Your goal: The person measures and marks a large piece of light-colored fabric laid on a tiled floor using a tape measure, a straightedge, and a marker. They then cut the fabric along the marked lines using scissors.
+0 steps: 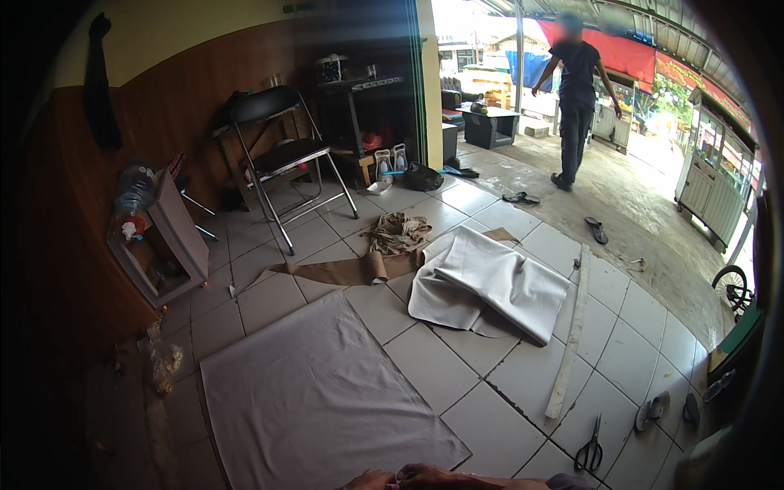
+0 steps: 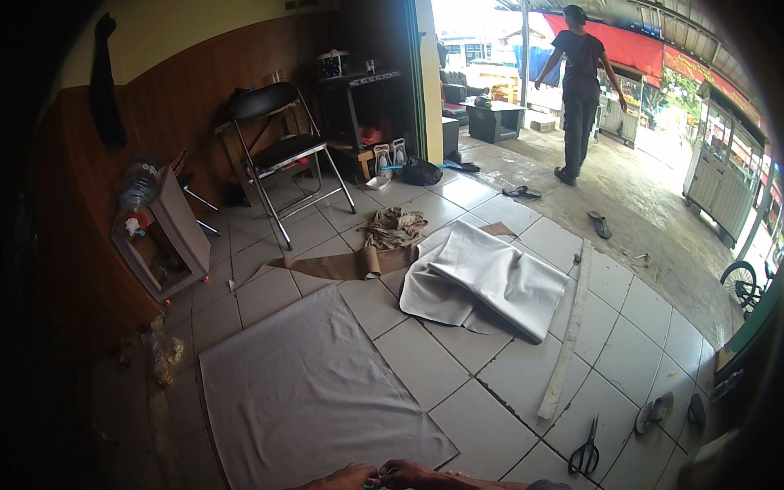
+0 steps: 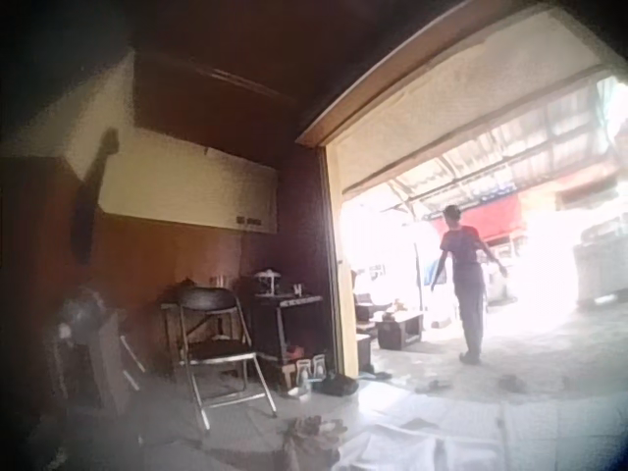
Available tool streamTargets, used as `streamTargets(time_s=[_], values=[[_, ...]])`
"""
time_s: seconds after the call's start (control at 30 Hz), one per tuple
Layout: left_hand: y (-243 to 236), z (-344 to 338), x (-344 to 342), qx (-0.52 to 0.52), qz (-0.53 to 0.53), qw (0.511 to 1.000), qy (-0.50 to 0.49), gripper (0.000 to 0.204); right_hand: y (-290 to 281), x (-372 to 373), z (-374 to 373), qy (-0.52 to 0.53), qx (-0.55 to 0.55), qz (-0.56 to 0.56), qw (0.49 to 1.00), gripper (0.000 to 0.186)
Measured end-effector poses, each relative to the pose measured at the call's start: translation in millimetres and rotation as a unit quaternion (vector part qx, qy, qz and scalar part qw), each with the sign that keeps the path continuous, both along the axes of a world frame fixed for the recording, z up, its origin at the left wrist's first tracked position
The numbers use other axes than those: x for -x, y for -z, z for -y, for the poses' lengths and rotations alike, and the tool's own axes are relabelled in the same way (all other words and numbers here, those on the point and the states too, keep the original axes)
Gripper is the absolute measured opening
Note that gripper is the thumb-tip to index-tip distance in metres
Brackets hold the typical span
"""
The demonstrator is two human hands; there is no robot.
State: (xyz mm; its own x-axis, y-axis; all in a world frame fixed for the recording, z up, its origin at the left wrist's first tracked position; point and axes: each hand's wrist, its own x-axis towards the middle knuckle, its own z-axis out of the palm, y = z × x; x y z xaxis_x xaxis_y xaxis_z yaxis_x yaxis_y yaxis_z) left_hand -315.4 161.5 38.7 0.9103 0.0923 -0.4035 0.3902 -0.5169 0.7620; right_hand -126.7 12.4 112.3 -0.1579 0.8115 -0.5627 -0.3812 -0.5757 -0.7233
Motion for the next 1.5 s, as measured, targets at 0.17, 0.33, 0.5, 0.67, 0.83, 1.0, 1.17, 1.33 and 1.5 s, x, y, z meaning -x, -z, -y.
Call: streamTargets(time_s=[0.17,0.33,0.5,0.67,0.83,1.0,1.17,1.33,1.5], values=[[21,-41,42,-0.040,-0.140,0.988,0.055,0.060,43,-22,-12,0.031,0.038,0.043,0.998,0.039],[47,-107,129,0.145,-0.167,0.969,-0.108,0.051,64,-125,-4,0.355,0.008,0.096,0.930,0.040],[55,-164,190,0.030,-0.279,0.944,-0.175,0.069,67,-138,13,0.342,0.019,0.360,0.868,0.045],[29,-147,225,-0.049,-0.273,0.873,-0.402,0.046,78,-60,23,0.223,-0.022,0.616,0.755,0.044],[-12,-133,195,-0.171,-0.305,0.848,-0.398,0.045,86,-17,35,-0.035,-0.117,0.711,0.693,0.063],[-23,-121,167,-0.174,-0.284,0.861,-0.383,0.044,101,-10,37,-0.115,-0.106,0.716,0.681,0.069],[-15,-113,130,-0.215,-0.224,0.895,-0.319,0.042,106,-11,37,-0.095,-0.114,0.702,0.697,0.070],[-17,-106,79,-0.202,-0.201,0.916,-0.283,0.041,102,-12,37,-0.100,-0.113,0.696,0.702,0.069],[-9,-101,43,-0.226,-0.201,0.906,-0.297,0.044,103,-11,37,-0.094,-0.123,0.707,0.691,0.069]])
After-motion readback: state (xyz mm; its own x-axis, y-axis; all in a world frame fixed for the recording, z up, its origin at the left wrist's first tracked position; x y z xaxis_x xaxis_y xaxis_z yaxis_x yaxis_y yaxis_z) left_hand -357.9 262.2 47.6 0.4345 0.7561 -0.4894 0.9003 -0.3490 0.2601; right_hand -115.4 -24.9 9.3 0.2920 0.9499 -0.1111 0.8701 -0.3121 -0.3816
